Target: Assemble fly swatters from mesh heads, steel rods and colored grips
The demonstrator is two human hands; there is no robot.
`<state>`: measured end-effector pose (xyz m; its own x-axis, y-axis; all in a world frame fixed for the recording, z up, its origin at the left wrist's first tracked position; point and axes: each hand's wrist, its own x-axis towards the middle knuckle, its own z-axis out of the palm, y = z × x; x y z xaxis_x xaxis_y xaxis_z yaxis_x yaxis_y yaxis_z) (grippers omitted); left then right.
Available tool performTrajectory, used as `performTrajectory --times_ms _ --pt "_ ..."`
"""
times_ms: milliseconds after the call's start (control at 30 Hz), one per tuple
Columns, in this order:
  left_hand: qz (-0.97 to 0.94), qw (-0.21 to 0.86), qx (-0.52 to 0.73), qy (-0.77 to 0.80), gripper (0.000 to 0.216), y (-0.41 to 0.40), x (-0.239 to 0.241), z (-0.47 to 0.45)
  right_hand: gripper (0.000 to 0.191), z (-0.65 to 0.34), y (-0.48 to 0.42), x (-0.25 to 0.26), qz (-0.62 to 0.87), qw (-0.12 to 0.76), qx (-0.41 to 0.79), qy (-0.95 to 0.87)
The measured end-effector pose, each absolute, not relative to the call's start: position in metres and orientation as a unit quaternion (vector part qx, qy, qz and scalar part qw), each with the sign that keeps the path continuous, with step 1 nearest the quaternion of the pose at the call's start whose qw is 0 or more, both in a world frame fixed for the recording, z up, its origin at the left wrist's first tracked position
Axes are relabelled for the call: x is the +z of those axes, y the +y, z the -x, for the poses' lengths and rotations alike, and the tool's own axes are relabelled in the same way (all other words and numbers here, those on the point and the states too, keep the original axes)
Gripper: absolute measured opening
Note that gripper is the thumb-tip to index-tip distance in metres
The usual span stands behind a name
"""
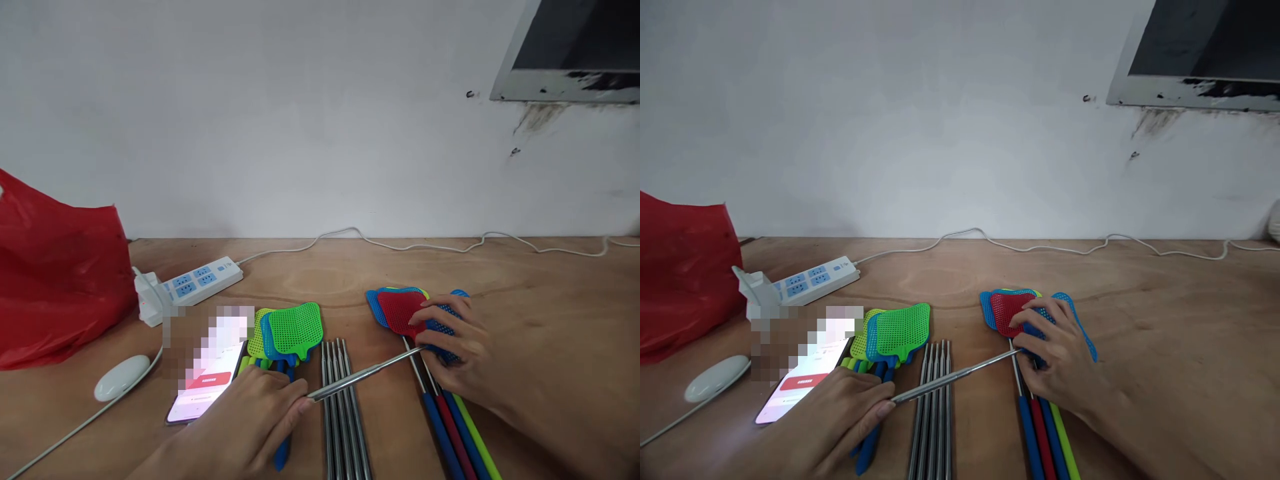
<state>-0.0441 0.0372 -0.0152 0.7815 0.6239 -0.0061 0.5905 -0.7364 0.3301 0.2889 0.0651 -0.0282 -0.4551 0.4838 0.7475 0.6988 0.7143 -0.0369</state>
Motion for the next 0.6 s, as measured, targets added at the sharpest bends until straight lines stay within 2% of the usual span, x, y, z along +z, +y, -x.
performTrajectory --times_ms 400,600 --pt "-0.934 0.146 0.078 0.317 0.033 0.039 -0.019 0.050 0.027 -0.285 0.058 -0.034 0.355 0.386 -0.134 -0.841" --pt "-0.942 0.121 0.062 0.306 0.033 0.038 -0.019 0.048 0.032 -0.285 0.060 -0.037 0.326 0.386 -0.155 -0.849"
